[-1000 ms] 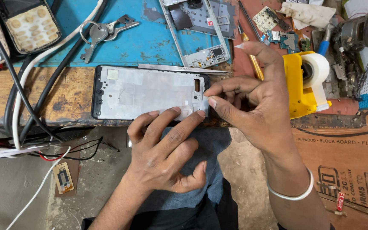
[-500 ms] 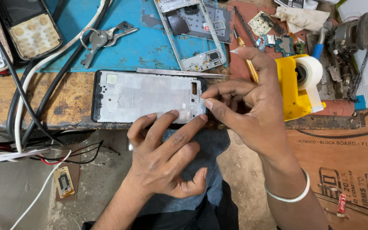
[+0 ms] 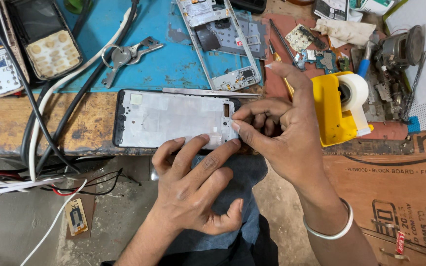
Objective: The person applies small pieces of white tape to the interior frame of a disassembled smartphone. They then pick up the phone's internal assembly, turn it over to show the battery and motherboard, and place it back down to continue applying tape.
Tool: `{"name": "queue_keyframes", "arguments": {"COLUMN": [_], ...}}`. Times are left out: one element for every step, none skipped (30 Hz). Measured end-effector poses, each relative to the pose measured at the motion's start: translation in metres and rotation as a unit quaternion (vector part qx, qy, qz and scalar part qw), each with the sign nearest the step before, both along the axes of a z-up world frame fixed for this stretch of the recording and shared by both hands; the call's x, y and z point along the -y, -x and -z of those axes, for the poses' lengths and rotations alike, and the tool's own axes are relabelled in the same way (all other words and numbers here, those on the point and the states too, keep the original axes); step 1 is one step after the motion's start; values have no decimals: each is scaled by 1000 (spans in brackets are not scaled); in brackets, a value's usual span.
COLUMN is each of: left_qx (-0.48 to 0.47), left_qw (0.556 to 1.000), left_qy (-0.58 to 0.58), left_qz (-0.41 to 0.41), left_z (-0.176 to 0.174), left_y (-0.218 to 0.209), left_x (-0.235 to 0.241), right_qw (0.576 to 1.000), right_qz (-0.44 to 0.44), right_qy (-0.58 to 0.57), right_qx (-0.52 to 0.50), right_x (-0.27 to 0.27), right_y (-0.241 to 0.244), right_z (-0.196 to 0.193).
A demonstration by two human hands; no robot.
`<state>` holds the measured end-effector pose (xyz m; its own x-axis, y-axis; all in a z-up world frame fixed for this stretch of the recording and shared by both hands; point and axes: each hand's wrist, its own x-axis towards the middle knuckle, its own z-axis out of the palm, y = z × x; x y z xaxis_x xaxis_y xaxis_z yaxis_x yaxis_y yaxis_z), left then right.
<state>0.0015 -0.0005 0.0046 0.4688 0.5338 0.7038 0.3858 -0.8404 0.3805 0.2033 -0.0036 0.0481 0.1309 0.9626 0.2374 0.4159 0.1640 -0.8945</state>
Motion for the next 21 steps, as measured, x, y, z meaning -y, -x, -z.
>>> {"name": "queue_keyframes", "arguments": {"left_qx": [3,5,10,14,19,18,18,19,20,22,23,18,14,7,-2,-11,-20,-22,-24,-27,-17], "left_qw": [1000,1000,1000,1000,1000,1000,1000,1000,1000,1000,999,999,999,999,998,998,997,997,997,997,997], "left_qy": [-1,-3,0,0,0,0,-1,-4,-7,-10,-12,-8,-5,4,5,7,9,12,16,21,30], "left_qz": [-1,-3,-3,-2,-1,-3,-5,-7,-11,-16,-21,-30,-39,-47,-57,-66,-74,-74,-75,-76,-73], "left_z": [-1,-2,-4,-6,-8,-11,-13,-16,-18,-21,-24,-26,-28,-29,-30,-31,-33,-35,-38,-41,-43], "left_y": [0,0,0,0,-1,-1,-2,-3,-3,-4,-5,-6,-8,-8,-9,-11,-12,-14,-15,-16,-15], "left_x": [0,0,1,1,1,1,2,2,2,3,3,3,2,4,5,5,6,5,5,6,8], "right_qw": [1000,1000,1000,1000,1000,999,999,998,998,997,996,995,995,994,995,995,996,994,992,989,982], "right_qz": [4,8,13,18,23,32,40,49,42,34,26,19,12,7,16,26,36,34,32,29,22], "right_qy": [-2,-6,-4,-4,-5,-12,-19,-29,-43,-56,-69,-80,-91,-97,-86,-75,-64,-73,-81,-88,-127], "right_qx": [-1,-3,-8,-14,-20,-19,-18,-16,-30,-44,-57,-53,-50,-47,-50,-52,-55,-74,-93,-113,-139], "right_x": [0,0,0,-2,-3,-4,-5,-5,-5,-3,-2,0,3,7,9,12,14,16,17,20,25], "right_y": [1,2,4,5,5,7,8,9,9,8,6,4,2,-1,-3,-5,-7,-8,-8,-8,-8], "right_z": [-1,-1,-1,-2,-2,-3,-3,-3,-4,-5,-6,-7,-8,-8,-6,-5,-4,-4,-3,-2,0]}}
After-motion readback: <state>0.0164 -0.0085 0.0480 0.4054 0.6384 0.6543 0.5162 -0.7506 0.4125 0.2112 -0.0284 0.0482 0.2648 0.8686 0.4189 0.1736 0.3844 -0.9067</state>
